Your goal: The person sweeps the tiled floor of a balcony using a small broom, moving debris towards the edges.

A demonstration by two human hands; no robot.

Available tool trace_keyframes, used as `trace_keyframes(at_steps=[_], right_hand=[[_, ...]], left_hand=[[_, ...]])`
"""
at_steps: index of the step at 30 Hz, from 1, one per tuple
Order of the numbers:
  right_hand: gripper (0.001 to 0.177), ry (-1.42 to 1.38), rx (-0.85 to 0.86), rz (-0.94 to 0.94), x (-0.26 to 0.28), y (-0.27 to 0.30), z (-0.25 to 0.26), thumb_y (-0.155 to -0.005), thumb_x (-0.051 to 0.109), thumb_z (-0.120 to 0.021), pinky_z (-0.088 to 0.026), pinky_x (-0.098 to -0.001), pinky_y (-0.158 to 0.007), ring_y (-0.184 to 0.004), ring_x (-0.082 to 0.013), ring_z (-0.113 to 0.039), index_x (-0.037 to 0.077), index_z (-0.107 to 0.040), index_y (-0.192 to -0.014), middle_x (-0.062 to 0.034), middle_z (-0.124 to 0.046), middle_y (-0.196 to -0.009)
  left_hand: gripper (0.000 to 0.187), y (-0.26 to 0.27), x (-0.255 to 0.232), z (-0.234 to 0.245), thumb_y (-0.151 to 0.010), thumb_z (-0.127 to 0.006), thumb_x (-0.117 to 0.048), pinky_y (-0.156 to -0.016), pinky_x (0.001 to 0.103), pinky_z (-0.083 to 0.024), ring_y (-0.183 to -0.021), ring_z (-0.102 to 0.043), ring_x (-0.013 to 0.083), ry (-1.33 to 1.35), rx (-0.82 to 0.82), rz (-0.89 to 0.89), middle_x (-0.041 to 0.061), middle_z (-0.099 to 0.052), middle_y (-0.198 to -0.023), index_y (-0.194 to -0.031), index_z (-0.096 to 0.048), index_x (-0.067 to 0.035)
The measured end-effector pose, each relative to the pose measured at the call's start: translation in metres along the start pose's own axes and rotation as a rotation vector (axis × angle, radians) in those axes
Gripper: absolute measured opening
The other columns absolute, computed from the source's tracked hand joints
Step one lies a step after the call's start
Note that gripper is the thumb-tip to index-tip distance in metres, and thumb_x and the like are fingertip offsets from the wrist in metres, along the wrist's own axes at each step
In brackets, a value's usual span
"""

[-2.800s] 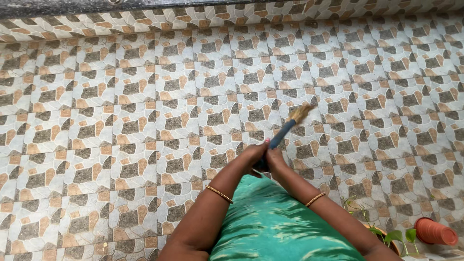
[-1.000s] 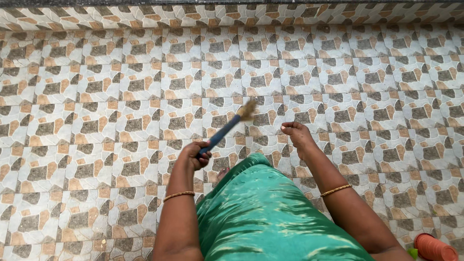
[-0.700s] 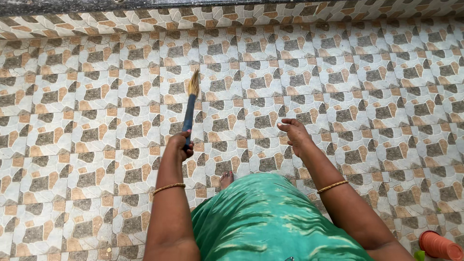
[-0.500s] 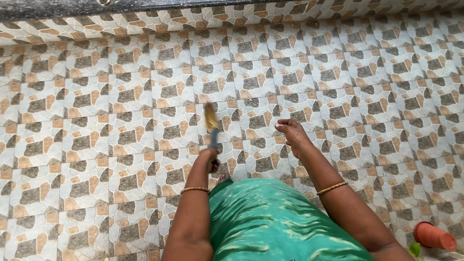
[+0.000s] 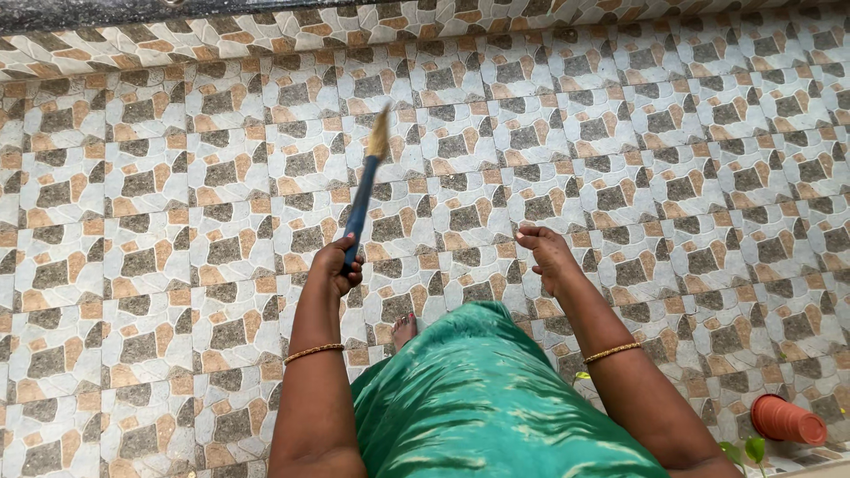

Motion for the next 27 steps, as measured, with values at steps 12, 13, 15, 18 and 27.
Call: trace_keyframes(at_steps=[12,13,15,18,27], right_hand=[[0.039,0.042,-0.020,-0.054,0.002,-0.001,0.013,-0.089,0.033,-0.072,-0.036,-0.0494,-0.103,-0.137,-0.0252,-0.048,0.019,-0.067,-0.125,-0.0055,-0.064,-0.140],[0.039,0.026,-0.022,-0.045,0.007,-0.001,0.011,-0.087,0.032,-0.072,-0.036,-0.0490,-0.102,-0.136,-0.0241,-0.049,0.019,-0.068,-0.124,-0.0056,-0.065,-0.139],[0.039,0.008,-0.024,-0.027,0.019,-0.003,0.010,-0.086,0.032,-0.073,-0.036,-0.0486,-0.102,-0.136,-0.0230,-0.051,0.019,-0.068,-0.123,-0.0056,-0.067,-0.138],[0.038,0.038,-0.029,-0.028,0.028,-0.005,0.004,-0.088,0.033,-0.073,-0.037,-0.0488,-0.100,-0.134,-0.0204,-0.050,0.019,-0.068,-0.123,-0.0038,-0.066,-0.136],[0.044,-0.092,0.052,0.007,0.039,-0.028,-0.038,-0.087,0.033,-0.074,-0.041,-0.0416,-0.095,-0.127,-0.0248,-0.048,0.015,-0.066,-0.126,-0.0074,-0.062,-0.136]], left_hand=[[0.021,-0.070,0.110,-0.063,-0.103,-0.054,-0.030,-0.036,0.023,-0.030,-0.042,-0.036,0.0113,-0.093,0.092,0.368,0.003,-0.045,-0.061,-0.104,-0.043,-0.012],[0.023,-0.067,0.096,-0.066,-0.104,-0.056,-0.028,-0.035,0.021,-0.031,-0.043,-0.038,0.0089,-0.024,0.151,0.353,0.004,-0.049,-0.063,-0.109,-0.044,-0.010],[0.025,-0.057,0.062,-0.068,-0.106,-0.059,-0.026,-0.035,0.019,-0.032,-0.043,-0.040,0.0065,0.045,0.214,0.330,0.005,-0.052,-0.065,-0.114,-0.045,-0.007],[0.027,-0.039,0.007,-0.054,-0.102,-0.061,-0.032,-0.034,0.019,-0.029,-0.042,-0.037,0.0056,0.005,0.248,0.190,0.005,-0.051,-0.065,-0.113,-0.045,-0.013],[0.035,-0.047,-0.029,-0.007,-0.103,-0.059,-0.035,-0.037,0.025,-0.032,-0.043,-0.041,0.0106,-0.131,-0.288,0.038,0.003,-0.051,-0.060,-0.108,-0.060,0.001]])
Point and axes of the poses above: each hand's wrist, its own y-axis away from the middle knuckle, its own z-axis out of the back of the hand, x = y × z, the point moved 10 cm from there along -y, towards the middle knuckle
